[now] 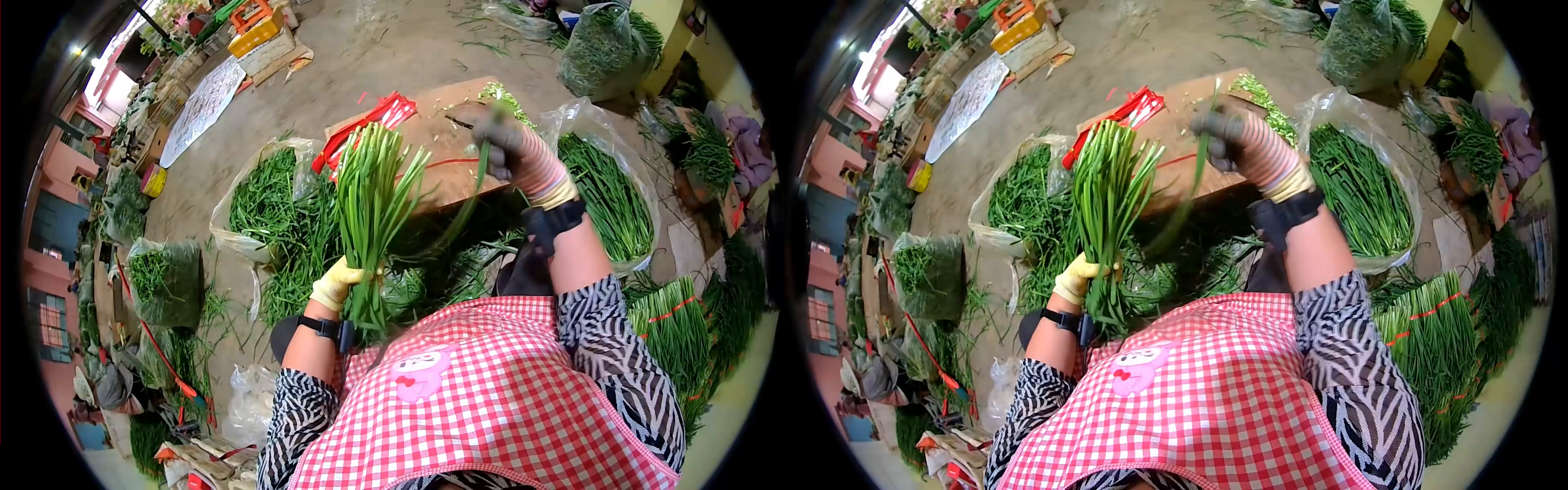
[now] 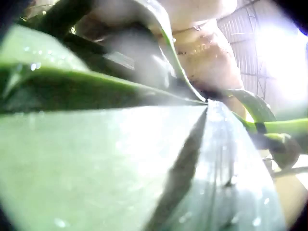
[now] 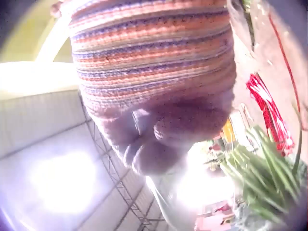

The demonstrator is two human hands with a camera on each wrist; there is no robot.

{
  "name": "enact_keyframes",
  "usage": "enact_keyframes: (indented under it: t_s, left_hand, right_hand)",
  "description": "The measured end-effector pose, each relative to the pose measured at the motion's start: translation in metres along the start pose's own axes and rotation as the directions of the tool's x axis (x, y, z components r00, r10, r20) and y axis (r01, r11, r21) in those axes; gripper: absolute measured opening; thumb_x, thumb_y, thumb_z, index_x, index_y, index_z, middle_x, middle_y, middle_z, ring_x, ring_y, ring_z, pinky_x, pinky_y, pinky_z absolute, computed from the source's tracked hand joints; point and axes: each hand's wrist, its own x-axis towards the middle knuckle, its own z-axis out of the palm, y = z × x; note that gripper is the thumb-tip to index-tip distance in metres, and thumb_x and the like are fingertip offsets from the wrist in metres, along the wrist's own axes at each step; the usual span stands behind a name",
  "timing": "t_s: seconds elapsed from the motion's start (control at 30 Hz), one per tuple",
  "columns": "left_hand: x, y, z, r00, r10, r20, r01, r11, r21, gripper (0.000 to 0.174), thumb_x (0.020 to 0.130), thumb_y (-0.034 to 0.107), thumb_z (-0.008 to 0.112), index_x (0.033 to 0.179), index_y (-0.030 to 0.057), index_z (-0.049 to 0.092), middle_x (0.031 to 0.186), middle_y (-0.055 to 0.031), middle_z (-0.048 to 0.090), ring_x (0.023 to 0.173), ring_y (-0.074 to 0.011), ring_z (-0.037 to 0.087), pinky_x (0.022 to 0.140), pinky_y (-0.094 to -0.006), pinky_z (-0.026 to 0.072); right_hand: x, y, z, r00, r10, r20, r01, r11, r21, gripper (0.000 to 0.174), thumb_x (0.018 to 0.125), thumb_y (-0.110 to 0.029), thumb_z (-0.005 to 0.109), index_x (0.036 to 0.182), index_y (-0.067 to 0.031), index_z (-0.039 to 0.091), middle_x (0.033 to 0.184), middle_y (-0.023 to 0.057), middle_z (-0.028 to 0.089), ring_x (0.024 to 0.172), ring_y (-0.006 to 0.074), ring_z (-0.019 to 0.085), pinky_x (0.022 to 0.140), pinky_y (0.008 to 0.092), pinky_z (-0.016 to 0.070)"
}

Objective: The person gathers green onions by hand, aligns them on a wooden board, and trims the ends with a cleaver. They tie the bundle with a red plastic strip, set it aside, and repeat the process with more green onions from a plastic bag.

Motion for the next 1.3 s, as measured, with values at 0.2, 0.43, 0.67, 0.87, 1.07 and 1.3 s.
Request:
enact_keyframes:
  t_s: [0.2,0.43,0.67,0.87,1.07,1.3]
  left_hand:
    - [0.003,0.003,0.009,1.000,0.030,-0.008,-0.029,0.985,0.169,0.053,0.076,0.045,0.090,0.103,0.0054,0.067,0.092,-0.0035,0.065,0.085,-0.0212,0.066,0.076,-0.0369,0.0524]
    - [0.008,0.004,0.016,0.995,-0.006,0.095,-0.003,0.996,0.095,0.049,0.075,0.037,0.093,0.103,0.0046,0.069,0.093,-0.0047,0.067,0.085,-0.0224,0.067,0.076,-0.0374,0.0537]
    - [0.005,-0.002,0.008,0.997,0.054,0.056,-0.060,0.991,0.121,0.044,0.083,0.039,0.087,0.103,0.0037,0.069,0.088,-0.0085,0.069,0.080,-0.0220,0.067,0.072,-0.0370,0.0538]
    - [0.013,-0.002,0.007,0.999,0.023,0.030,-0.024,0.999,0.045,0.053,0.077,0.033,0.093,0.112,0.0035,0.068,0.098,-0.0047,0.069,0.087,-0.0192,0.067,0.077,-0.0352,0.0562]
    - [0.016,-0.008,0.010,0.997,0.062,0.047,-0.063,0.997,0.036,0.053,0.079,0.041,0.091,0.109,0.0041,0.068,0.096,-0.0042,0.066,0.085,-0.0218,0.068,0.076,-0.0371,0.0559]
    - [0.019,-0.013,-0.003,0.997,0.021,0.072,-0.025,0.998,0.050,0.043,0.079,0.022,0.083,0.113,0.0018,0.068,0.101,-0.0054,0.069,0.090,-0.0189,0.066,0.082,-0.0346,0.0545]
  right_hand:
    - [0.006,-0.001,0.031,0.987,-0.153,0.058,0.124,0.469,-0.874,0.062,0.087,-0.033,0.078,0.138,-0.0025,0.063,0.122,0.0240,0.072,0.111,0.0316,0.071,0.101,0.0392,0.0538]
    - [0.071,0.026,0.003,0.933,-0.306,0.189,0.258,0.201,-0.945,0.042,0.095,-0.027,0.068,0.136,-0.0195,0.065,0.116,0.0224,0.072,0.103,0.0405,0.071,0.094,0.0440,0.0570]
    - [0.011,-0.021,-0.026,0.985,-0.143,0.095,0.162,0.592,-0.789,0.046,0.095,-0.034,0.070,0.132,-0.0052,0.068,0.129,0.0170,0.071,0.118,0.0329,0.068,0.104,0.0427,0.0538]
    - [0.006,0.041,0.005,0.995,-0.060,-0.076,-0.044,0.422,-0.906,0.049,0.093,-0.046,0.070,0.116,-0.0033,0.075,0.106,0.0212,0.076,0.100,0.0350,0.072,0.092,0.0404,0.0552]
    - [0.014,0.051,0.055,0.767,-0.496,0.406,0.404,-0.118,-0.907,0.028,0.082,-0.026,0.081,0.105,-0.0099,0.076,0.117,0.0128,0.072,0.111,0.0329,0.067,0.104,0.0507,0.0492]
    - [0.036,0.044,0.071,0.943,-0.121,0.311,0.257,-0.331,-0.908,0.020,0.095,-0.028,0.069,0.103,-0.0112,0.075,0.083,0.0139,0.071,0.089,0.0350,0.071,0.108,0.0539,0.0464]
